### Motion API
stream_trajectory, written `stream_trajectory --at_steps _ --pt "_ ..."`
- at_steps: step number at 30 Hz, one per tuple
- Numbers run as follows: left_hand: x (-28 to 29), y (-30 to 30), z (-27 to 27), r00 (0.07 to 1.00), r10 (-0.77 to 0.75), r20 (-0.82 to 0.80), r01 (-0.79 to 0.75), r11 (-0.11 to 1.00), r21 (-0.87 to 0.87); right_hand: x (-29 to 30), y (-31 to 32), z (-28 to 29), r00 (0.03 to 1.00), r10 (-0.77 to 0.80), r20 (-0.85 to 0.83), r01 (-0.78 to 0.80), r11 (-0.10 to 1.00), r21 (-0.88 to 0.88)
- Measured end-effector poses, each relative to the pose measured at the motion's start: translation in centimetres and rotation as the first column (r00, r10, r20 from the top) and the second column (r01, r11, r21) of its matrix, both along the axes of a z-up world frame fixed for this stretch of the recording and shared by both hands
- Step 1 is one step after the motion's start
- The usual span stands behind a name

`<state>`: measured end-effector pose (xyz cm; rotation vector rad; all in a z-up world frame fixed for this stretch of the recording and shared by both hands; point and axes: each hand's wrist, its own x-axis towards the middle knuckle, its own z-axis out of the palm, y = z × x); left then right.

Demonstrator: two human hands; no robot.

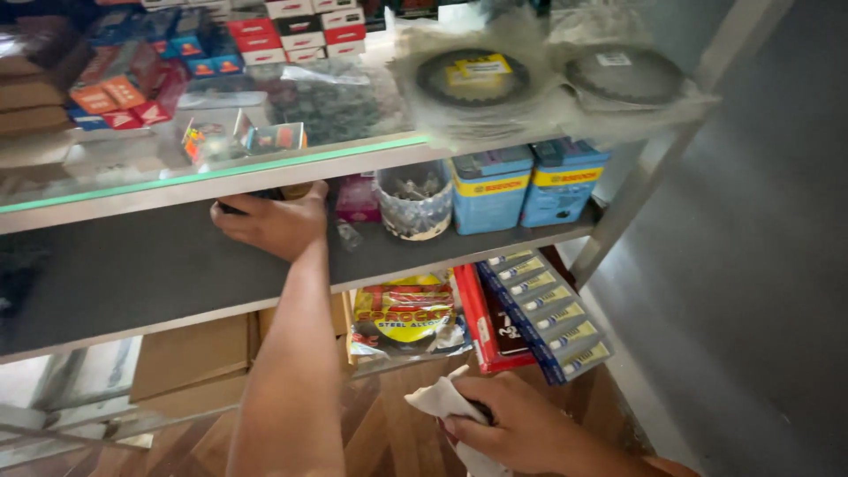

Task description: The person sits on the floor in front of a glass display shelf and cleans various mechanical parts. They use a white cloth to wipe a clutch plate and a center spring box, then place the items back on the shelf.

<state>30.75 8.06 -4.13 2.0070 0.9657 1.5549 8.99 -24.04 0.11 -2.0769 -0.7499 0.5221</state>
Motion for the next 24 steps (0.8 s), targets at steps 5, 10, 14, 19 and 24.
stream_trajectory --at_steps 5,10,14,19,24 --pt "-0.8 4.5 -1.4 1.0 0.008 -0.009 -0.008 1.0 -0.001 0.3 0.4 -1.2 0.998 -0.023 0.065 0.026 0.998 -0.048" --pt "-5.4 11.3 -1.3 1.0 -0.007 -0.008 0.007 0.999 -0.034 0.6 0.6 -1.9 0.992 -0.049 0.118 0.061 0.993 -0.102" --pt "-9.4 17.7 -0.8 0.998 0.037 -0.057 -0.036 0.999 0.016 0.5 0.8 -2.1 0.995 -0.086 0.043 0.09 0.99 -0.112" --pt "-13.3 25.6 -2.1 0.995 -0.005 -0.102 0.027 0.977 0.213 0.6 1.2 -2.8 0.991 -0.112 0.069 0.126 0.961 -0.248" --pt "-16.4 24.3 1.2 0.995 0.04 -0.095 -0.011 0.957 0.289 0.0 0.8 -1.3 0.995 -0.095 0.02 0.097 0.959 -0.267"
